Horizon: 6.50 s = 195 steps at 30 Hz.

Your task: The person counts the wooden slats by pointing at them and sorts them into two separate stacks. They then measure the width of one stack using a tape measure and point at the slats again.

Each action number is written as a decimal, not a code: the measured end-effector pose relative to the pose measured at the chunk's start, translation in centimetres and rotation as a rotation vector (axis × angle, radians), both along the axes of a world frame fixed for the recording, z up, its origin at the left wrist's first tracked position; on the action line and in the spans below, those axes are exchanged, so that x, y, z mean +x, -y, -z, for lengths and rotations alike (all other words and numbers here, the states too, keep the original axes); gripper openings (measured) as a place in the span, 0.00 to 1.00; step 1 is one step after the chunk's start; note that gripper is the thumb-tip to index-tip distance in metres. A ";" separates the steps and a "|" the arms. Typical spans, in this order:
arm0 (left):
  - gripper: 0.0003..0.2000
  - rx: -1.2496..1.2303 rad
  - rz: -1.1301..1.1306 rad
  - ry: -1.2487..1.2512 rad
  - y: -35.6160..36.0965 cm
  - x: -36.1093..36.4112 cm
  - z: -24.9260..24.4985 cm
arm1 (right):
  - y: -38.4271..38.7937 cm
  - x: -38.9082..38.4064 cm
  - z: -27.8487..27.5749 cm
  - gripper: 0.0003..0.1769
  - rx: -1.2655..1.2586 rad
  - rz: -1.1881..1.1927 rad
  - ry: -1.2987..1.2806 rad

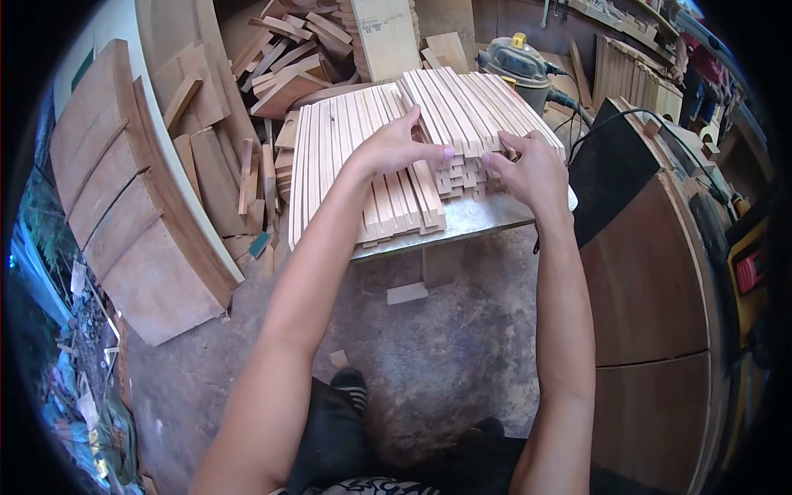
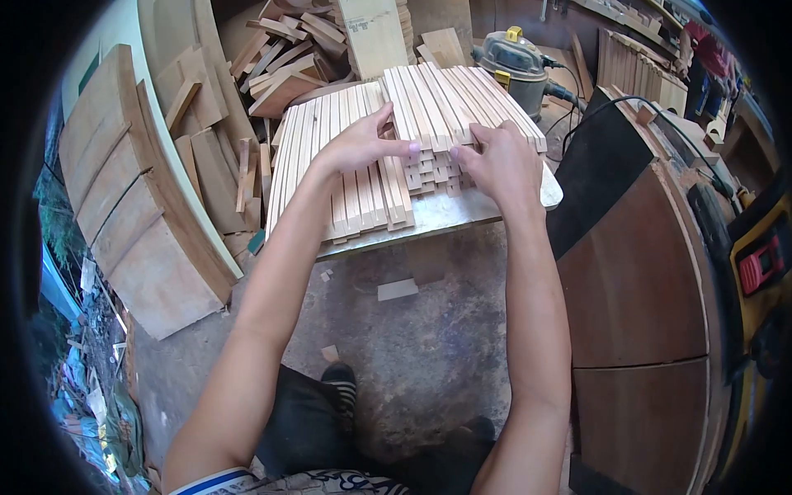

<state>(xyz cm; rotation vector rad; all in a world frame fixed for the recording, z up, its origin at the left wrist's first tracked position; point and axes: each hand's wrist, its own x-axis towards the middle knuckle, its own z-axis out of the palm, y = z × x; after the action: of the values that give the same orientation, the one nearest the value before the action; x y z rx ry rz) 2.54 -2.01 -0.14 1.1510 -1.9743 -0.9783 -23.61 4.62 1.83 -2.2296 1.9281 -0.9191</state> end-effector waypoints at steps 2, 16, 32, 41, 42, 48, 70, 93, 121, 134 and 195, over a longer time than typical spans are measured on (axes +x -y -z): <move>0.57 -0.029 -0.058 0.030 0.0 0.0 0.0 | 0.1 0.0 0.1 0.30 -0.018 0.013 0.005; 0.43 -0.503 -0.273 0.140 -5.5 -0.1 -5.7 | -1.5 -5.4 0.3 0.22 0.140 -0.246 0.339; 0.51 -0.481 -0.075 0.827 -11.5 1.6 -0.3 | -3.0 4.9 2.1 0.15 0.227 -0.386 -0.091; 0.55 -0.438 -0.061 0.875 -12.0 3.0 -0.4 | -3.8 4.5 1.2 0.18 0.300 -0.436 -0.177; 0.56 -0.419 -0.089 0.845 -12.2 3.1 -0.3 | -3.6 4.6 1.3 0.18 0.300 -0.430 -0.183; 0.53 -0.494 -0.075 0.818 -12.2 3.6 0.8 | -4.3 5.9 0.5 0.24 0.415 -0.405 -0.233; 0.55 -0.379 -0.031 0.738 -10.7 3.4 -0.7 | -5.5 6.0 2.4 0.19 0.325 -0.334 0.025; 0.45 -0.473 -0.090 0.702 -14.5 8.0 2.4 | -2.1 7.0 9.4 0.25 -0.021 -0.256 0.332; 0.42 -0.564 -0.113 0.778 -14.8 7.5 2.2 | -6.7 6.7 5.9 0.18 -0.060 -0.174 0.515; 0.49 -0.484 -0.236 0.823 -14.8 4.2 1.2 | -5.3 6.6 6.8 0.20 0.005 -0.215 0.589; 0.58 -0.302 -0.084 0.799 -15.9 11.5 -2.1 | -6.8 6.6 3.1 0.22 0.202 -0.129 -0.085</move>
<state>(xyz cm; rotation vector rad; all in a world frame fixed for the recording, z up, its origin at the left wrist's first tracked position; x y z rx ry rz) 14.07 13.87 1.94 1.5735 -2.5267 -0.1375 -16.97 11.38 -1.23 -2.2747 1.7937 -0.5937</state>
